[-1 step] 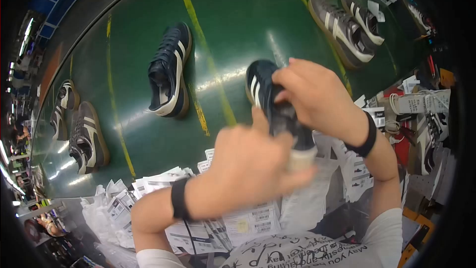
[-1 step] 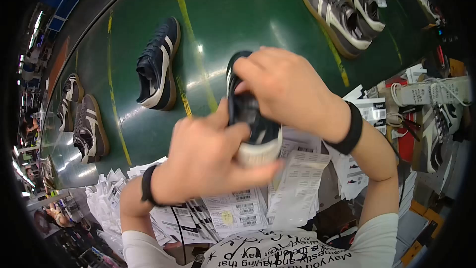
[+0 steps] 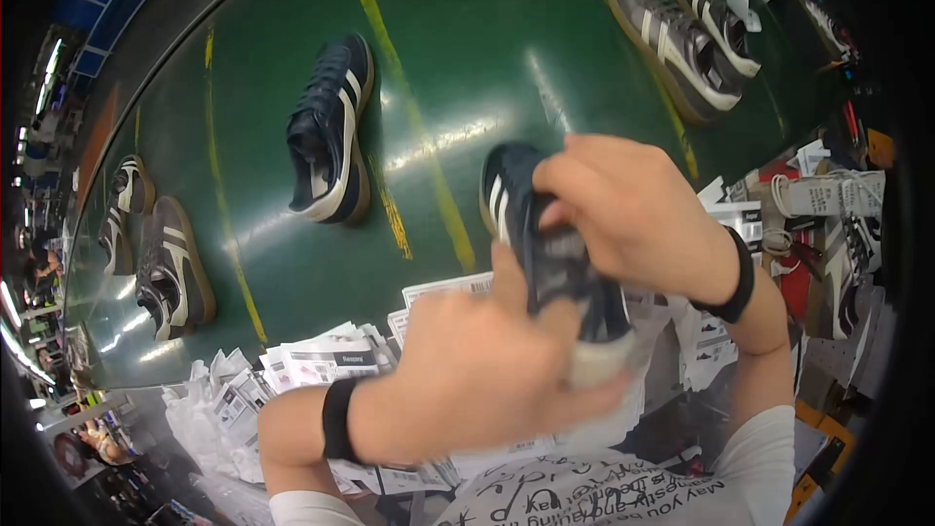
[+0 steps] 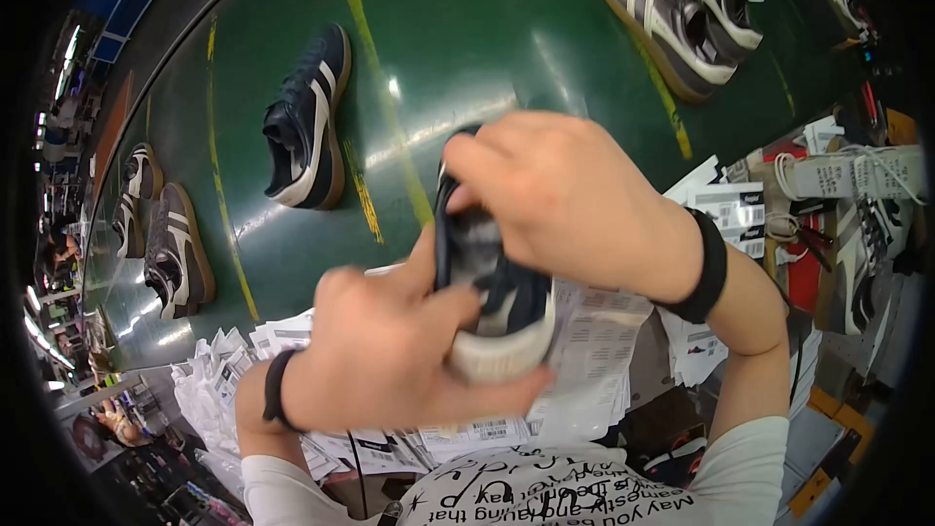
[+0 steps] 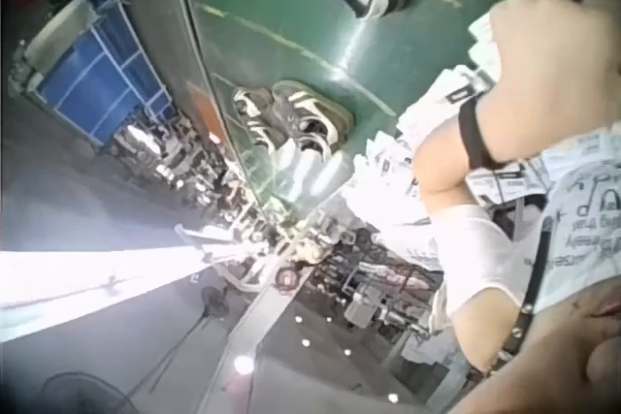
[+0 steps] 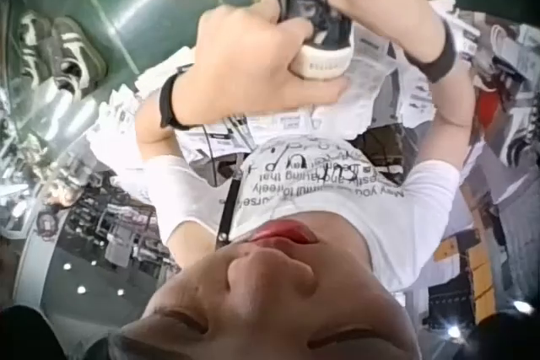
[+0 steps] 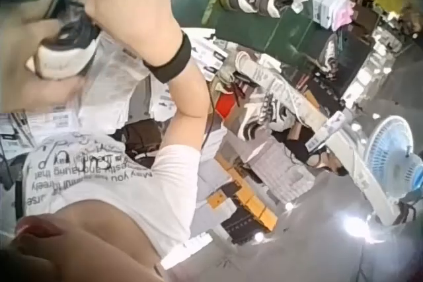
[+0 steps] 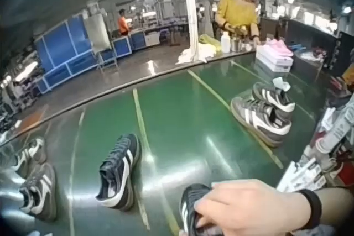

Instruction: Verify and match shoe pairs with production labels and packing slips on a factory conveyor line.

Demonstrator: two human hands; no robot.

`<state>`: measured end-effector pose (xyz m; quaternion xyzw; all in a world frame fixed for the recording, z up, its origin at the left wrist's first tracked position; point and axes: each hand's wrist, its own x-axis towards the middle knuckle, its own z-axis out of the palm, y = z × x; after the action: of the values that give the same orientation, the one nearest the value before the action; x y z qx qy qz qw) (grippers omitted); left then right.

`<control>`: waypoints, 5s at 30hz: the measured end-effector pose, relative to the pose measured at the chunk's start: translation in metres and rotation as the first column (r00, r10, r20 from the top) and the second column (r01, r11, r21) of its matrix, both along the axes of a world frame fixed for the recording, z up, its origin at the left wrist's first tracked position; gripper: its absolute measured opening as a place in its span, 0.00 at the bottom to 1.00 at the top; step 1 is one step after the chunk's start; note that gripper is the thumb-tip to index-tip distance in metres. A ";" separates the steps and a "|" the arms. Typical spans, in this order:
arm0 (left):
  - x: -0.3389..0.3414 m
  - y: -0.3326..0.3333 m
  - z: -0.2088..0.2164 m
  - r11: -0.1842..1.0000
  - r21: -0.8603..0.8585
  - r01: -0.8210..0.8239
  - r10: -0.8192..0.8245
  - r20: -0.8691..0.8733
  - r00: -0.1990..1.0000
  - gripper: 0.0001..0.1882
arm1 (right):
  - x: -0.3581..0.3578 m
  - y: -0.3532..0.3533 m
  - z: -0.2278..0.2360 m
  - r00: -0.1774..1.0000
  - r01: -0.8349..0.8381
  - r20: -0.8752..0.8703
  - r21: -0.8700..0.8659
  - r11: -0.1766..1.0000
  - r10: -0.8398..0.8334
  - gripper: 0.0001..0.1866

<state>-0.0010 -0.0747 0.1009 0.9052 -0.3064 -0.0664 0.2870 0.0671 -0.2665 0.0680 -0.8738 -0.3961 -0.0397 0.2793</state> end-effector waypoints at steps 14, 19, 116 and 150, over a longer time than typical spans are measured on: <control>-0.038 0.023 -0.014 0.969 -0.239 0.070 -0.014 0.228 0.973 0.26 | -0.004 0.011 -0.020 0.521 0.244 -0.852 0.215 0.946 0.059 0.06; -0.005 0.053 -0.013 0.963 -0.255 0.087 -0.117 -0.105 0.988 0.34 | 0.000 -0.015 -0.004 0.972 0.030 -0.230 0.313 0.949 0.045 0.06; -0.126 0.057 -0.023 0.731 -0.597 -0.332 -0.185 -0.641 0.745 0.35 | -0.190 0.035 0.018 0.996 0.090 0.015 0.065 0.994 -0.091 0.26; -0.116 0.033 -0.030 0.570 -0.468 -0.676 -0.212 -0.878 0.429 0.43 | -0.123 -0.043 0.040 0.851 0.258 -0.525 0.395 0.882 -0.014 0.10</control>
<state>-0.1173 -0.0421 0.0709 0.5459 0.0402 -0.3305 0.7688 -0.0561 -0.3092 0.1078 -0.7903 -0.2236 0.0808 0.5647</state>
